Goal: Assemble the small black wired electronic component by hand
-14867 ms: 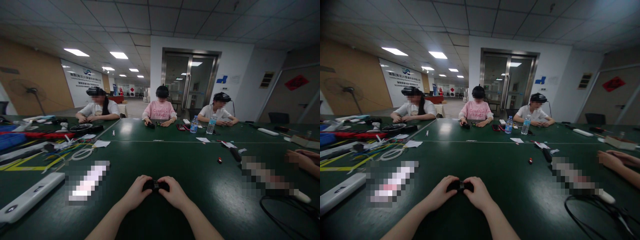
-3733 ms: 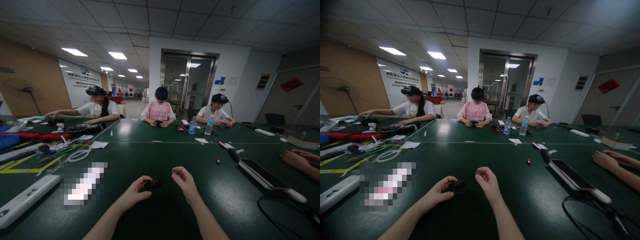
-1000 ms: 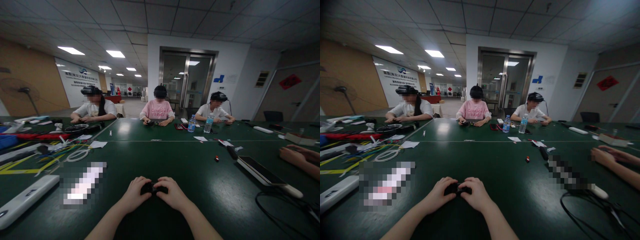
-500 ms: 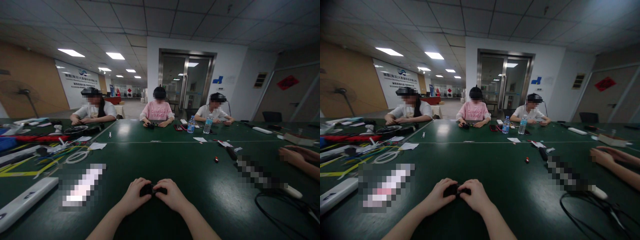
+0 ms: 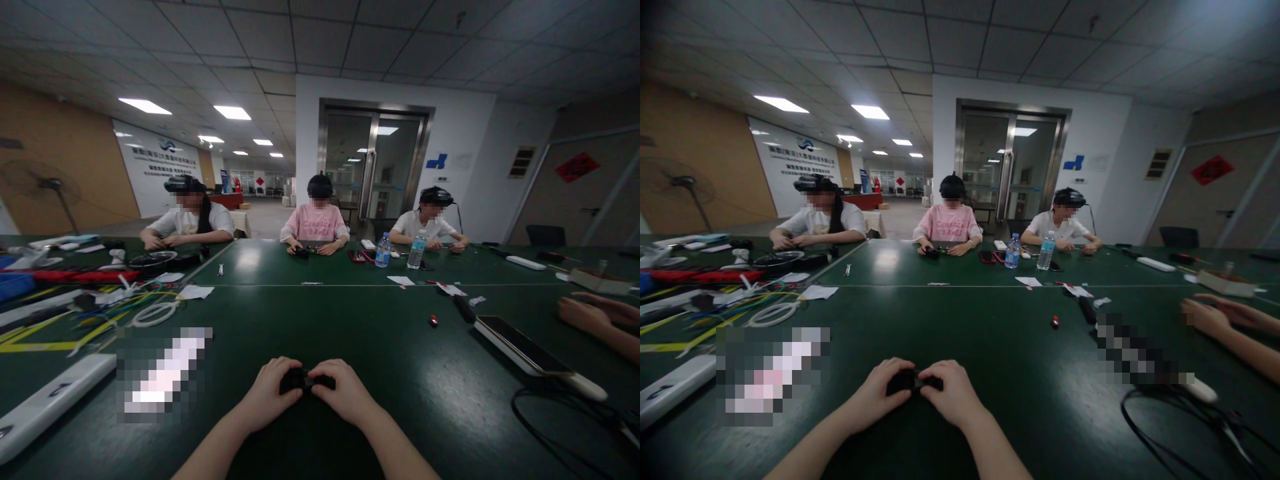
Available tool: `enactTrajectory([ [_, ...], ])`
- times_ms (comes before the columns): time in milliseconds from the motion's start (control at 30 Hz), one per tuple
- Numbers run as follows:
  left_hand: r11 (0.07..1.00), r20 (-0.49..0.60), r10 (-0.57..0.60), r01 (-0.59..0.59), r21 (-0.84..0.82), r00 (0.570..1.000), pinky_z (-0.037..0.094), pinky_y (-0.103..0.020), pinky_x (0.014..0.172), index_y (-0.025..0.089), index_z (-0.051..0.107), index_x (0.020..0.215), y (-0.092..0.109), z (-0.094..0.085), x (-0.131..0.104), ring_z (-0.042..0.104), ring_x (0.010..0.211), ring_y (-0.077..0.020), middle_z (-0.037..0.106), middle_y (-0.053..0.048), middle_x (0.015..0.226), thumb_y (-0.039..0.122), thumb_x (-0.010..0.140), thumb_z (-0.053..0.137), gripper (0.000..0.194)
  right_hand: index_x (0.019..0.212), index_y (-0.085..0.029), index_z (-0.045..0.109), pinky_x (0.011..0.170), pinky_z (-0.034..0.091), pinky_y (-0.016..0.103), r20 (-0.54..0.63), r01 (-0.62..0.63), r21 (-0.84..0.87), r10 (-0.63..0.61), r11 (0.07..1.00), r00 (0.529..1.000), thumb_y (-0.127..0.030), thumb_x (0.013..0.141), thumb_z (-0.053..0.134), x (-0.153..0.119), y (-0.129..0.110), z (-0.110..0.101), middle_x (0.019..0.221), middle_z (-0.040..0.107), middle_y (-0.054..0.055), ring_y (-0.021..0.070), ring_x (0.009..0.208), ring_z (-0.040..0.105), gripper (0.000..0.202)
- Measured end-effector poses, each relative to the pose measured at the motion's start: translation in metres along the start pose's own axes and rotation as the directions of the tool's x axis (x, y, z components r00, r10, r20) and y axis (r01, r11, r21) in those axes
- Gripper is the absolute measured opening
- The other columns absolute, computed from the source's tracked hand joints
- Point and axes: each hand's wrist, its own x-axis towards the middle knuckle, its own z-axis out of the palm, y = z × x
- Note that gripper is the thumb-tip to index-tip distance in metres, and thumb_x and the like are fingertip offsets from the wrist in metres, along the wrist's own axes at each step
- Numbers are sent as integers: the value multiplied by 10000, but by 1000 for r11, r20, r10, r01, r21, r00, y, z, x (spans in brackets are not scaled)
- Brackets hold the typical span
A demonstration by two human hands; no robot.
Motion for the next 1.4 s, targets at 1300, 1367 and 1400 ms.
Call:
enactTrajectory([
  [1300,1000,14,-15,15,1,1000,376,-373,917,225,545,1091,4,-3,0,511,1047,-236,586,-55,1098,249,726,596,369,1061,-322,609,953,354,358,-3,11,46,-11,999,1000,-263,729,610,-1,2,-1,1108,589,-3,194,1087,494,337],
  [1367,1000,2,0,0,-2,1000,379,-369,916,223,546,1096,0,-1,0,514,1045,-234,587,-56,1098,257,729,597,372,1044,-312,622,950,355,352,-4,21,43,-20,999,1000,-260,730,608,-1,2,-1,1098,599,0,194,1080,500,318],
  [1400,1000,0,5,-5,-2,1000,382,-369,915,224,545,1100,-1,0,0,516,1042,-233,588,-57,1099,261,731,596,375,1032,-305,631,949,355,349,-1,22,39,-22,999,1000,-262,732,607,0,2,-1,1096,602,1,195,1079,502,304],
])
